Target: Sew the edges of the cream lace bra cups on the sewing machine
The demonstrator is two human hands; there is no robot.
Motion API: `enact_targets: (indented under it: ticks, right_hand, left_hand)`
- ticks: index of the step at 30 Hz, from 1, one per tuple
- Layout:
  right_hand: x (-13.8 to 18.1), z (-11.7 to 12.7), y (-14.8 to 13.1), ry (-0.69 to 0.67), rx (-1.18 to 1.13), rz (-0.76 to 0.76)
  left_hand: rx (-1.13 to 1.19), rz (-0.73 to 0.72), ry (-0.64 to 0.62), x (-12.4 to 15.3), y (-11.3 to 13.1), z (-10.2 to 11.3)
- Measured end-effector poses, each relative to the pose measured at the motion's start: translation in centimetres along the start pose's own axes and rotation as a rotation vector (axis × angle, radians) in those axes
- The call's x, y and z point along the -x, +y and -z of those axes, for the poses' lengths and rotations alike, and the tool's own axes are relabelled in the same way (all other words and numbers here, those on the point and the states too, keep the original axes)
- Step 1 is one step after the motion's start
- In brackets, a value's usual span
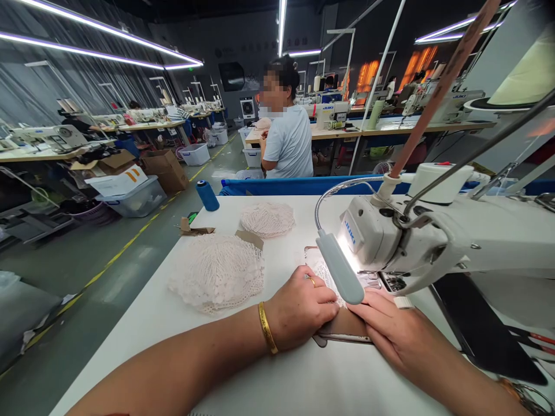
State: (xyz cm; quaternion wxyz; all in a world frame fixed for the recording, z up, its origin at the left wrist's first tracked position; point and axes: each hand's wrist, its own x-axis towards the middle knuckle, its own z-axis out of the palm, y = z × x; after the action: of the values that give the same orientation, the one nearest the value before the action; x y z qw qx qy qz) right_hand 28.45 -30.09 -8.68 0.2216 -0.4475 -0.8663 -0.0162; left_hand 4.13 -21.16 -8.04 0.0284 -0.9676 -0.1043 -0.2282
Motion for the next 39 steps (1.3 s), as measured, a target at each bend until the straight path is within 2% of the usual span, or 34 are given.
enact_targets:
  ticks: [5, 16, 24, 26, 30, 35, 39]
  right_hand:
    - [0.5, -0.6, 0.3, -0.016, 0.004, -0.065]
    - [1.5, -3.0, 1.5, 0.053, 0.144, -0.209]
    - [1.7, -2.8, 1.5, 0.049, 0.109, -0.235]
    - [1.2, -2.2, 1.2, 0.036, 0.069, -0.198]
    - [-0.2, -1.2, 0.0, 0.069, -0.058, -0.026]
    - [-1.3, -1.7, -1.8, 0.072, -0.104, 0.068]
    - [-1.4, -2.0, -2.4, 0.014, -0.076, 0.125]
  left_hand:
    - [-0.022, 0.034, -0.048, -0.1, 0.1, 0.1]
    - [-0.048, 0.137, -0.117, -0.6, -1.0, -1.0]
    - [0.033, 0.348, -0.159, -1.0, -1.0, 1.2]
    - [0.025, 0.407, -0.191, -1.0, -1.3, 1.8]
    - [-0.053, 0.456, -0.276, -1.0, -1.7, 2.9]
    - [-0.103, 0.568, -0.213, -1.3, -2.6, 5.0]
    - [-0.075, 0.592, -0.215, -0.8, -3.4, 4.9]
